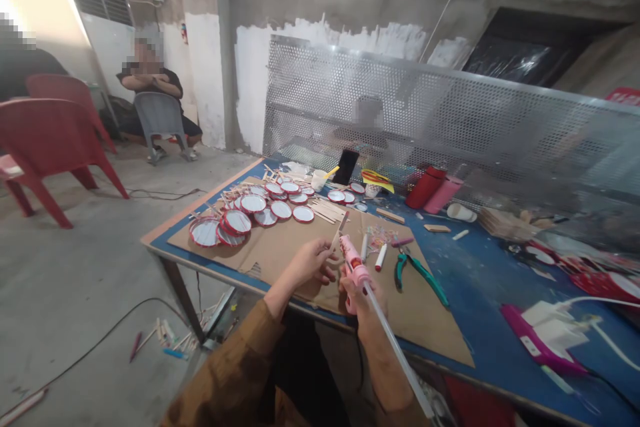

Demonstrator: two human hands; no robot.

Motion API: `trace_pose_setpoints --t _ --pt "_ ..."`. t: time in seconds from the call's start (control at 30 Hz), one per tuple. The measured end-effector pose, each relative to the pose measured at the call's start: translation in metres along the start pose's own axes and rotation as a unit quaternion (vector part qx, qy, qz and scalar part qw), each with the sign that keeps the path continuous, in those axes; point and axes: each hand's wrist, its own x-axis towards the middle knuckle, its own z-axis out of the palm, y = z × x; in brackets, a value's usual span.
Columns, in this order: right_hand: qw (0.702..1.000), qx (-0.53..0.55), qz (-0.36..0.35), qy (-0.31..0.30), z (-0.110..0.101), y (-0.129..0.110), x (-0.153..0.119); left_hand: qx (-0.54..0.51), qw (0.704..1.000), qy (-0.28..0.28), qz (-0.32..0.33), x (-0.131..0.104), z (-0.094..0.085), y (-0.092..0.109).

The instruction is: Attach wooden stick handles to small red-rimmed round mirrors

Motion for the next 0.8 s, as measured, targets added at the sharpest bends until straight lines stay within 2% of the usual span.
trace_pose_setpoints --t 0.13,0.27,0.67,0.8 --pt "1.000 0.014 0.026 0.003 0.0011 -0.0007 -0.0009 0.002 1.000 0.006 0.001 -0.0014 0.0006 0.0013" --pt "1.000 0.012 0.011 0.012 0.0016 -0.0034 -0.0022 -0.004 1.000 0.006 -0.003 -0.0022 0.0010 0.0022" --pt "0.999 -0.014 0.027 -0.016 -0.0005 -0.0049 -0.0007 -0.017 1.000 0.008 0.007 -0.0017 0.0008 0.0008" --pt "1.000 -0.009 0.027 0.002 0.0018 -0.0070 -0.0031 -0.016 1.000 0.003 0.012 -0.0028 0.0003 0.0014"
